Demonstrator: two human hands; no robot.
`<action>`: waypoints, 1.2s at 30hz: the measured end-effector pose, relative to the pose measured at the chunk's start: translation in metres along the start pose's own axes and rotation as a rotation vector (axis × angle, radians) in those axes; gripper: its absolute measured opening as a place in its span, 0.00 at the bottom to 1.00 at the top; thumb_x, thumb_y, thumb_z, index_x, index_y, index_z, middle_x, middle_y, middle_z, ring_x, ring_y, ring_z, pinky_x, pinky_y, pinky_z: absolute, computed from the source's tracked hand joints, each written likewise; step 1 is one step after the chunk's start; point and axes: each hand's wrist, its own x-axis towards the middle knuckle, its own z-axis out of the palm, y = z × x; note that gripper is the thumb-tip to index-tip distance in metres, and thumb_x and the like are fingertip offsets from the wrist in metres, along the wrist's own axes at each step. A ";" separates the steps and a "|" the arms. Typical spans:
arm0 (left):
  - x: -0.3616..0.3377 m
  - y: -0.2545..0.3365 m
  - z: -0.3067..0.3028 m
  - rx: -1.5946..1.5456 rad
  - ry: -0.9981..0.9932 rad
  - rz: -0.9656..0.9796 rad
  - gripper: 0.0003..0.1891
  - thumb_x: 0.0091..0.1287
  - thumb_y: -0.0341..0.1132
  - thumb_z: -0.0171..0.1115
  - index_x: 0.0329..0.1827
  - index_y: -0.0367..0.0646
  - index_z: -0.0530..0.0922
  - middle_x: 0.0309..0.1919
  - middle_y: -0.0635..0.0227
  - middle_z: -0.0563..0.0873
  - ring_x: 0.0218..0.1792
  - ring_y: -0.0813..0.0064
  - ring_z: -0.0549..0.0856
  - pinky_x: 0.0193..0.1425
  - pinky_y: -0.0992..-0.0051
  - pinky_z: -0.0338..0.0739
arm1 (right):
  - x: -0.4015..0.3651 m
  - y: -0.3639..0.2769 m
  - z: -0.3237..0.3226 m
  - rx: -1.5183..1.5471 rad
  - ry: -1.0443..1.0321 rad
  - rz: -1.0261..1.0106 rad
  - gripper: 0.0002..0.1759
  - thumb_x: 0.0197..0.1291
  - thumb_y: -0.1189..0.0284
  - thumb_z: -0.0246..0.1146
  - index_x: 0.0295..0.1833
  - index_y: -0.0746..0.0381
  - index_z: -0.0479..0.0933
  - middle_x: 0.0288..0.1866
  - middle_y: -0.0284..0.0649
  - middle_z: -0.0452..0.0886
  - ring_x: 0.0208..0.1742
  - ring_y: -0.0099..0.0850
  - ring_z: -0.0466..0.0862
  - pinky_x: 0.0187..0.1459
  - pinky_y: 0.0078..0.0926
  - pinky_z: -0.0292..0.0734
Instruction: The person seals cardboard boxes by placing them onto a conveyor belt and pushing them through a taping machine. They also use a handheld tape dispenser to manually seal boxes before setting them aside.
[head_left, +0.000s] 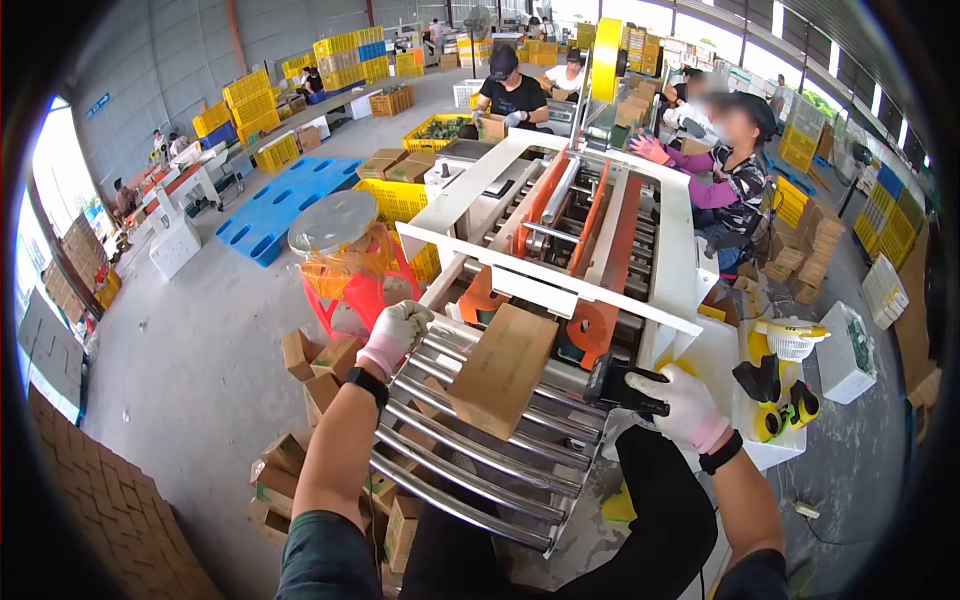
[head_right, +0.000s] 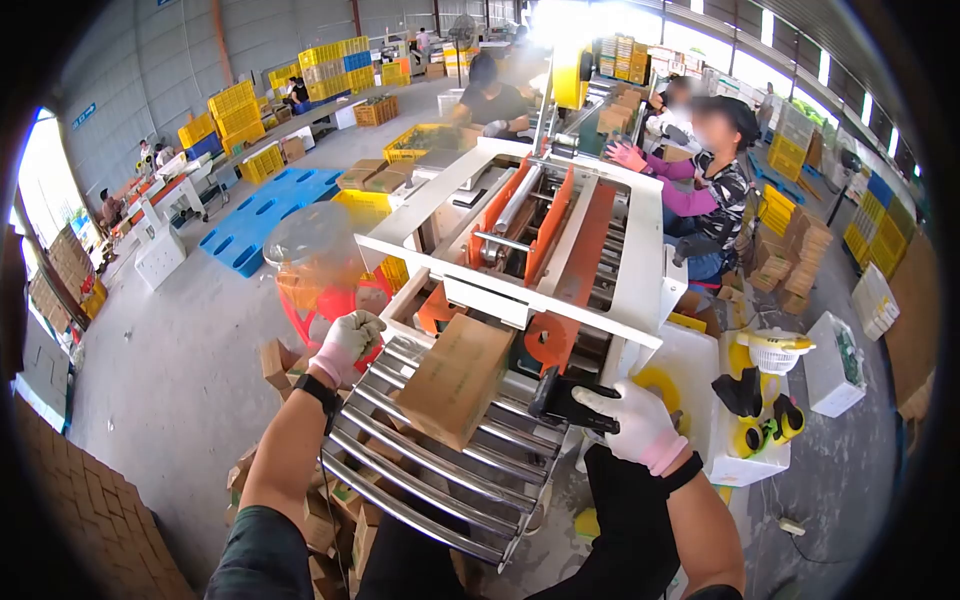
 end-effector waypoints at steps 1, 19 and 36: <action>0.006 -0.015 0.002 -0.008 -0.034 0.014 0.11 0.65 0.17 0.51 0.42 0.38 0.81 0.27 0.75 0.80 0.23 0.84 0.75 0.28 0.81 0.70 | 0.004 0.009 0.018 0.030 -0.078 0.003 0.30 0.49 0.69 0.70 0.62 0.39 0.80 0.36 0.45 0.75 0.33 0.44 0.79 0.36 0.39 0.77; -0.155 -0.037 0.026 0.820 -0.143 -0.185 0.24 0.71 0.48 0.58 0.61 0.39 0.76 0.51 0.52 0.86 0.51 0.55 0.86 0.58 0.63 0.79 | -0.040 -0.123 0.086 0.128 -0.268 -0.035 0.32 0.46 0.66 0.70 0.62 0.38 0.80 0.34 0.49 0.75 0.36 0.48 0.82 0.39 0.44 0.78; -0.229 0.082 0.096 1.176 -0.167 -0.226 0.62 0.47 0.65 0.72 0.82 0.56 0.47 0.65 0.44 0.69 0.62 0.43 0.76 0.60 0.51 0.76 | -0.056 -0.146 0.098 0.569 -0.501 0.119 0.38 0.43 0.66 0.64 0.68 0.45 0.75 0.39 0.57 0.82 0.43 0.54 0.83 0.49 0.44 0.78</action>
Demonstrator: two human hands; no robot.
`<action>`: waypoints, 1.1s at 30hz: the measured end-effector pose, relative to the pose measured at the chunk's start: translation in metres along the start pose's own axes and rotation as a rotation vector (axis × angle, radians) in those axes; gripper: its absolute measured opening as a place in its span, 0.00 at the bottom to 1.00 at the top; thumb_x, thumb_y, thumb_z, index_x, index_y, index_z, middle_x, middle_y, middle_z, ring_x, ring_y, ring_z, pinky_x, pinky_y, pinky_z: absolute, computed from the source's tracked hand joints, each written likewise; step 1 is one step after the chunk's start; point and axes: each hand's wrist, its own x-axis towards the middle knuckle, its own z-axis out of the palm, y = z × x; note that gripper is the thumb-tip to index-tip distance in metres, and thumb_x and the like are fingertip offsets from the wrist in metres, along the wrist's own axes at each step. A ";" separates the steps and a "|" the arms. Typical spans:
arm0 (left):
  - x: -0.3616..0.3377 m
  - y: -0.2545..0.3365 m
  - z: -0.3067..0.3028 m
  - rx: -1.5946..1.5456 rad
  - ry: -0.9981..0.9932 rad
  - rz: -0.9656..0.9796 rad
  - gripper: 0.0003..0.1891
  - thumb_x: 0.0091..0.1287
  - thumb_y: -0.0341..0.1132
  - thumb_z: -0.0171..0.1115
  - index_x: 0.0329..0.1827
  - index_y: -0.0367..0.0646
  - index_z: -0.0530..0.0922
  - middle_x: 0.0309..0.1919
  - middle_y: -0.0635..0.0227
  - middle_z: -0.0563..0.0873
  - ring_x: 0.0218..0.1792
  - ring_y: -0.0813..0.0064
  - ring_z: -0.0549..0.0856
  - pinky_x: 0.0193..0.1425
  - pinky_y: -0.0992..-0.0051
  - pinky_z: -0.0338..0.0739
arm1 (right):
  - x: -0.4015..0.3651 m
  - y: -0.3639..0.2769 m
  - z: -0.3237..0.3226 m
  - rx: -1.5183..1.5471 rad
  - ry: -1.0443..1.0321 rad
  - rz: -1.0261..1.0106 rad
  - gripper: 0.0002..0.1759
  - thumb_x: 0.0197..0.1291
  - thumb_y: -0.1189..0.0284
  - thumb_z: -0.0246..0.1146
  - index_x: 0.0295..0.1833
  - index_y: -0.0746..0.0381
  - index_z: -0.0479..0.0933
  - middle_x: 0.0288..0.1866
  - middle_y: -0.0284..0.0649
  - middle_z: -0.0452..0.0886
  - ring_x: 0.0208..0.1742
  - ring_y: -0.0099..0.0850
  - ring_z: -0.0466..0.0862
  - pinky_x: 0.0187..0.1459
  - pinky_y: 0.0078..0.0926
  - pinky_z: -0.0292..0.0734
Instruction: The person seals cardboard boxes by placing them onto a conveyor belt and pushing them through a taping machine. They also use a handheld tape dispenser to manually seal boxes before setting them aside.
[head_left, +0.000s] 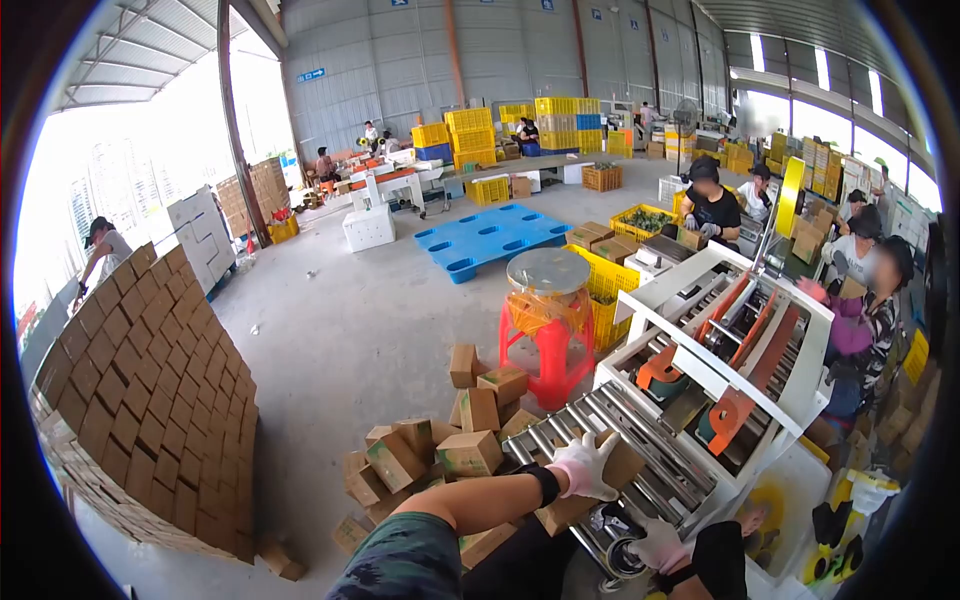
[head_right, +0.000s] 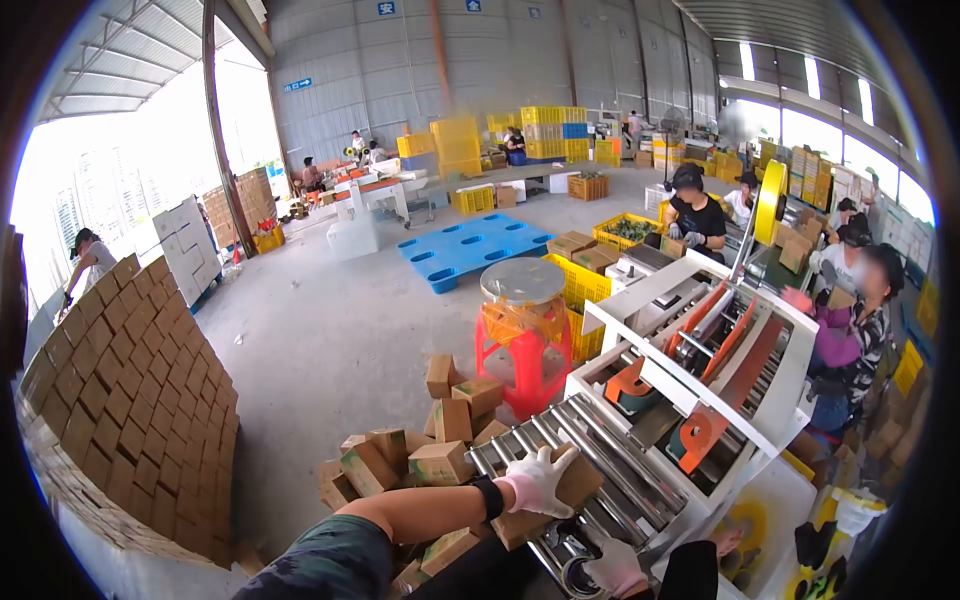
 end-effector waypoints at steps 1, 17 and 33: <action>-0.001 -0.001 0.000 -0.004 0.021 0.007 0.62 0.47 0.65 0.72 0.82 0.55 0.47 0.65 0.44 0.69 0.62 0.43 0.76 0.61 0.51 0.76 | -0.001 -0.007 -0.002 -0.119 0.001 0.056 0.41 0.42 0.66 0.71 0.69 0.49 0.74 0.46 0.56 0.85 0.50 0.50 0.85 0.54 0.37 0.79; -0.085 -0.100 0.083 -0.214 0.422 -0.210 0.41 0.66 0.69 0.54 0.65 0.40 0.75 0.56 0.39 0.78 0.61 0.43 0.76 0.68 0.54 0.70 | -0.057 -0.056 -0.014 -0.134 0.187 -0.328 0.35 0.48 0.73 0.70 0.66 0.49 0.78 0.39 0.51 0.77 0.39 0.51 0.81 0.41 0.43 0.78; -0.065 -0.002 0.177 -1.961 -0.540 0.105 0.21 0.78 0.50 0.51 0.63 0.46 0.77 0.53 0.71 0.85 0.51 0.76 0.83 0.52 0.71 0.79 | -0.090 -0.056 -0.026 -0.255 0.222 -0.289 0.28 0.51 0.70 0.72 0.62 0.47 0.81 0.45 0.49 0.81 0.42 0.48 0.83 0.42 0.44 0.79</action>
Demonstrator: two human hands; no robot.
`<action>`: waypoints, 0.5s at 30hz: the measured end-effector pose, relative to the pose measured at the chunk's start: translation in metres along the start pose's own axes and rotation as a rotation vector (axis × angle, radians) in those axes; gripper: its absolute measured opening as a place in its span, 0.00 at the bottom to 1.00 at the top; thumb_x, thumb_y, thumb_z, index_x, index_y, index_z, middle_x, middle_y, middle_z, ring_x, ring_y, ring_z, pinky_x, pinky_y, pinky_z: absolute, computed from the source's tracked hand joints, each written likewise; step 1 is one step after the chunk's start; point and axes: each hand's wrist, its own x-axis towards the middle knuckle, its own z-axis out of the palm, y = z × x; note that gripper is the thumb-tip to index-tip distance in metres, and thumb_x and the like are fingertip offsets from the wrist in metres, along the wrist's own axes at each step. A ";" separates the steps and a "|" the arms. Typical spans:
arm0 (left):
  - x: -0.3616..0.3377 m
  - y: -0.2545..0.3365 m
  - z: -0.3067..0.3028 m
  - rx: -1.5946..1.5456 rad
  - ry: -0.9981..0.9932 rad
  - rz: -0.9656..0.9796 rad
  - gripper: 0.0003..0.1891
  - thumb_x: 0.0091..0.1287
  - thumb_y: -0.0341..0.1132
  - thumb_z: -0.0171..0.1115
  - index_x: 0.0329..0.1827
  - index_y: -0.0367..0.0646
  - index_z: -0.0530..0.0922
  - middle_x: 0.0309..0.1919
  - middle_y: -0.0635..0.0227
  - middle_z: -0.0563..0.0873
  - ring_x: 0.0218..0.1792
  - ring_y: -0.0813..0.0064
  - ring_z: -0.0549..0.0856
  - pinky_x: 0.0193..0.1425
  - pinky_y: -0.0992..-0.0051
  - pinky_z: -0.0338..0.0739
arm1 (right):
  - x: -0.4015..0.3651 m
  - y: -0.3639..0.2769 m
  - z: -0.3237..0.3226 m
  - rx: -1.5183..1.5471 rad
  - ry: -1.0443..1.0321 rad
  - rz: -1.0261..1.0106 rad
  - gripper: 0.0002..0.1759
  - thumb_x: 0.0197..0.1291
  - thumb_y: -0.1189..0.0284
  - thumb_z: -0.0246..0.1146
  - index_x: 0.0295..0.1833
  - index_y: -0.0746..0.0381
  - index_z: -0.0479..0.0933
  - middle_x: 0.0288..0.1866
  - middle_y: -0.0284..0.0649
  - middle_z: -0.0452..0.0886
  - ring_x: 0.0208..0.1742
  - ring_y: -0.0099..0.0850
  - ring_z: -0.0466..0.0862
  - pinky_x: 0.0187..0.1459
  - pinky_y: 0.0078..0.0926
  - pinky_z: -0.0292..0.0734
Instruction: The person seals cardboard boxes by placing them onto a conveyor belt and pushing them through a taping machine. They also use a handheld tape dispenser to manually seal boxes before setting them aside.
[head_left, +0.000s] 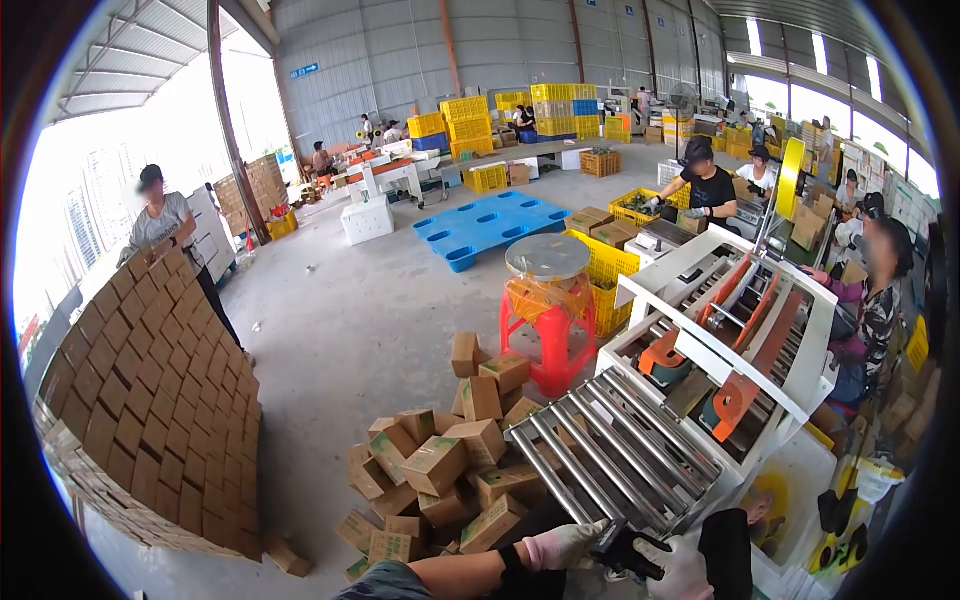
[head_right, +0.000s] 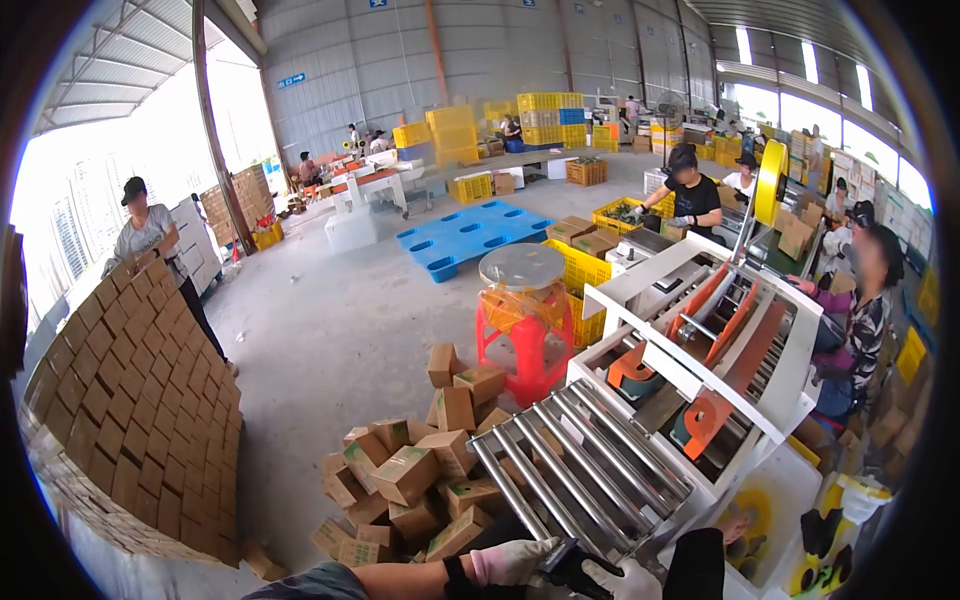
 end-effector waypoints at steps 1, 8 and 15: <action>0.004 -0.009 -0.007 0.200 -0.002 0.121 0.19 0.78 0.47 0.52 0.63 0.46 0.77 0.53 0.71 0.85 0.52 0.76 0.83 0.52 0.72 0.79 | -0.001 0.002 0.001 0.017 -0.001 -0.001 0.28 0.51 0.69 0.72 0.62 0.47 0.81 0.45 0.49 0.81 0.42 0.48 0.83 0.43 0.43 0.79; 0.004 0.008 0.011 0.084 0.107 -0.123 0.12 0.77 0.35 0.54 0.57 0.42 0.80 0.41 0.71 0.88 0.40 0.81 0.86 0.43 0.80 0.80 | -0.004 0.004 0.000 0.059 -0.030 0.037 0.28 0.52 0.64 0.74 0.61 0.50 0.81 0.45 0.50 0.82 0.46 0.47 0.83 0.48 0.39 0.79; 0.024 0.027 0.023 0.769 0.365 0.154 0.10 0.75 0.33 0.55 0.51 0.41 0.81 0.32 0.68 0.85 0.32 0.81 0.83 0.36 0.76 0.79 | 0.005 0.007 -0.002 -0.213 0.026 0.030 0.27 0.47 0.67 0.72 0.57 0.38 0.84 0.31 0.43 0.74 0.31 0.44 0.81 0.33 0.41 0.78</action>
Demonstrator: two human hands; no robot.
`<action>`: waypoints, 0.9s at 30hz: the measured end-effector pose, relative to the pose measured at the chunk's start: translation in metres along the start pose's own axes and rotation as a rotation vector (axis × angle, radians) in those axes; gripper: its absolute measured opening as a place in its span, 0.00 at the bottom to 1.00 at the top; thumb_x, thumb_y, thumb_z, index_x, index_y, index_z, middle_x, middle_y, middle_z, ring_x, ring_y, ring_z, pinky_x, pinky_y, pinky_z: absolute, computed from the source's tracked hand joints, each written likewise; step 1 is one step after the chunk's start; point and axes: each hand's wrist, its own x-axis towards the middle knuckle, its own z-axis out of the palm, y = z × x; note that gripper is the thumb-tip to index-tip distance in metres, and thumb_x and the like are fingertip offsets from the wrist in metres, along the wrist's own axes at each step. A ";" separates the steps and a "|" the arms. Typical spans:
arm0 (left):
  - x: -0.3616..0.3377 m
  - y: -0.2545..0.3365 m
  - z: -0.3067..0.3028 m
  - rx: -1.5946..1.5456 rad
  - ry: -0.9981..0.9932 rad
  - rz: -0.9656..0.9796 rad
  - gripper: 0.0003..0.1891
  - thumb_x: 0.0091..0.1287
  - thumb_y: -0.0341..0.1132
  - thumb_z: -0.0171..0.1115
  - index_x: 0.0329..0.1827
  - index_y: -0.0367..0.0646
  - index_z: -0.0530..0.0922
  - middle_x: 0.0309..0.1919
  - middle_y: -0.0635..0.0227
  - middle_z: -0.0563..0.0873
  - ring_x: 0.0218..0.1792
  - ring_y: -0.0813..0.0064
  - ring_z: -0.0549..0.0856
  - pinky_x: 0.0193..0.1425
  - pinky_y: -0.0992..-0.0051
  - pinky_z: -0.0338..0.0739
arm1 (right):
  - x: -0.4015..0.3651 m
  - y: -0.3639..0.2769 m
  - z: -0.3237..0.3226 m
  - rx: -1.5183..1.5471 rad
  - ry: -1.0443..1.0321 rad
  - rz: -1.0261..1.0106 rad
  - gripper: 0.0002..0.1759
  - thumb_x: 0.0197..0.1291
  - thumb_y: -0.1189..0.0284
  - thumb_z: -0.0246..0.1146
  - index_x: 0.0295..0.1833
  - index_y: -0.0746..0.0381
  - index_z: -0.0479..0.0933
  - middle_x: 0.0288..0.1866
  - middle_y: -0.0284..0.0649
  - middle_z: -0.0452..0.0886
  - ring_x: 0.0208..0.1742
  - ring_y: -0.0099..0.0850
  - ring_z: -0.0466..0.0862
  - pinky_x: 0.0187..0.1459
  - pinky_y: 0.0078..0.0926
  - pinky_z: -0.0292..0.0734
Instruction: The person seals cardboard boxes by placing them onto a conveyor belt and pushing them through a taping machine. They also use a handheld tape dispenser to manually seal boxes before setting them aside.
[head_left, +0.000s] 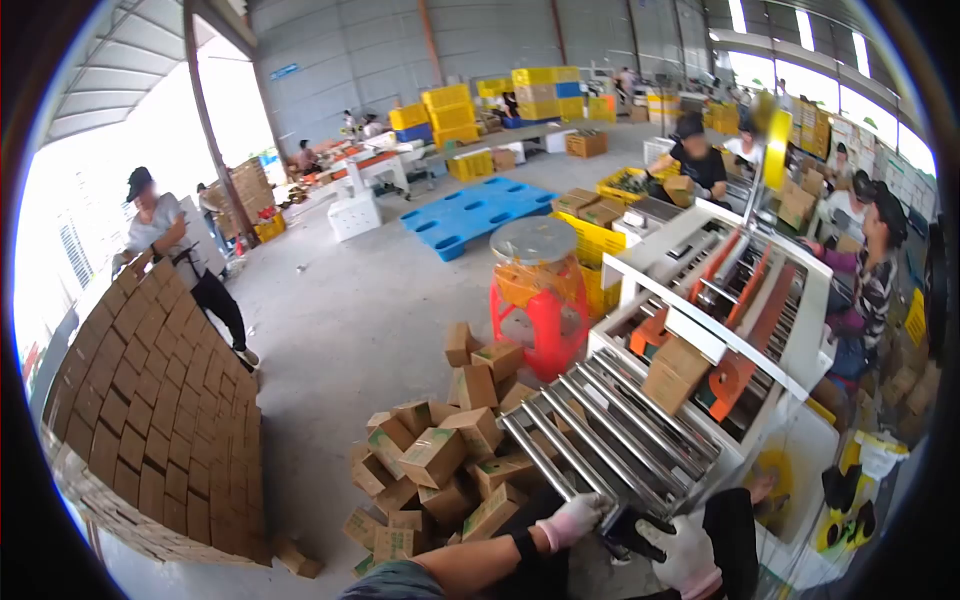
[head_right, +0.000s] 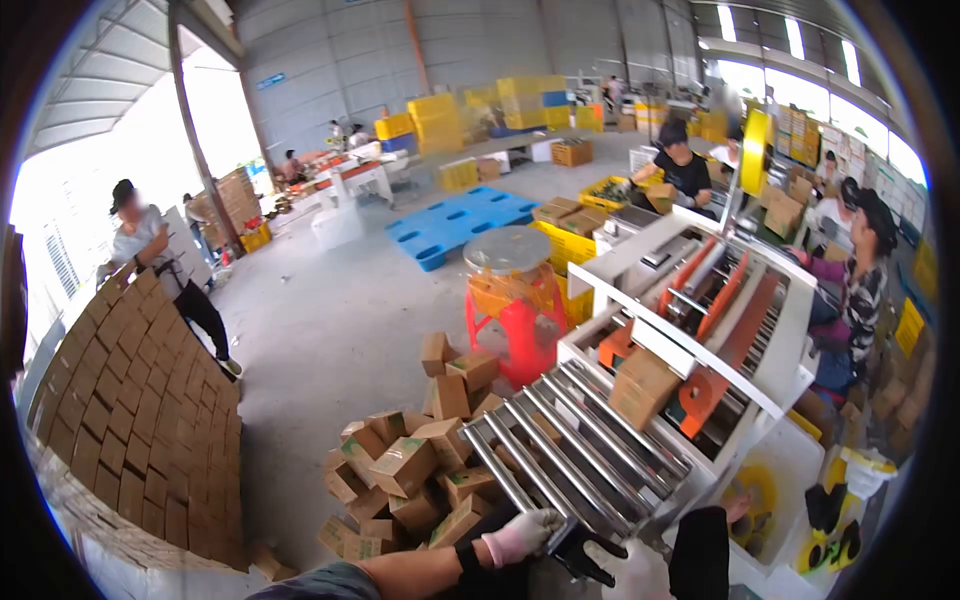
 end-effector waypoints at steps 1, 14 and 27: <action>0.008 0.007 -0.011 0.166 0.018 0.141 0.10 0.74 0.31 0.56 0.51 0.39 0.81 0.32 0.65 0.85 0.33 0.79 0.83 0.36 0.74 0.79 | 0.005 0.006 -0.003 0.058 0.047 -0.037 0.27 0.48 0.67 0.71 0.58 0.37 0.83 0.30 0.43 0.75 0.29 0.43 0.81 0.31 0.40 0.78; 0.182 0.162 -0.144 0.495 0.357 0.500 0.07 0.72 0.28 0.57 0.42 0.36 0.83 0.25 0.70 0.83 0.27 0.82 0.79 0.32 0.78 0.75 | 0.033 0.113 -0.065 -0.143 0.229 0.186 0.25 0.46 0.73 0.67 0.54 0.44 0.84 0.31 0.47 0.73 0.32 0.47 0.80 0.33 0.42 0.74; 0.239 0.034 -0.142 0.799 0.205 0.255 0.17 0.72 0.40 0.54 0.58 0.43 0.80 0.50 0.51 0.86 0.51 0.52 0.85 0.55 0.59 0.79 | 0.112 0.150 0.036 -0.114 -0.074 0.150 0.30 0.46 0.69 0.71 0.60 0.41 0.81 0.38 0.49 0.75 0.39 0.50 0.81 0.42 0.44 0.77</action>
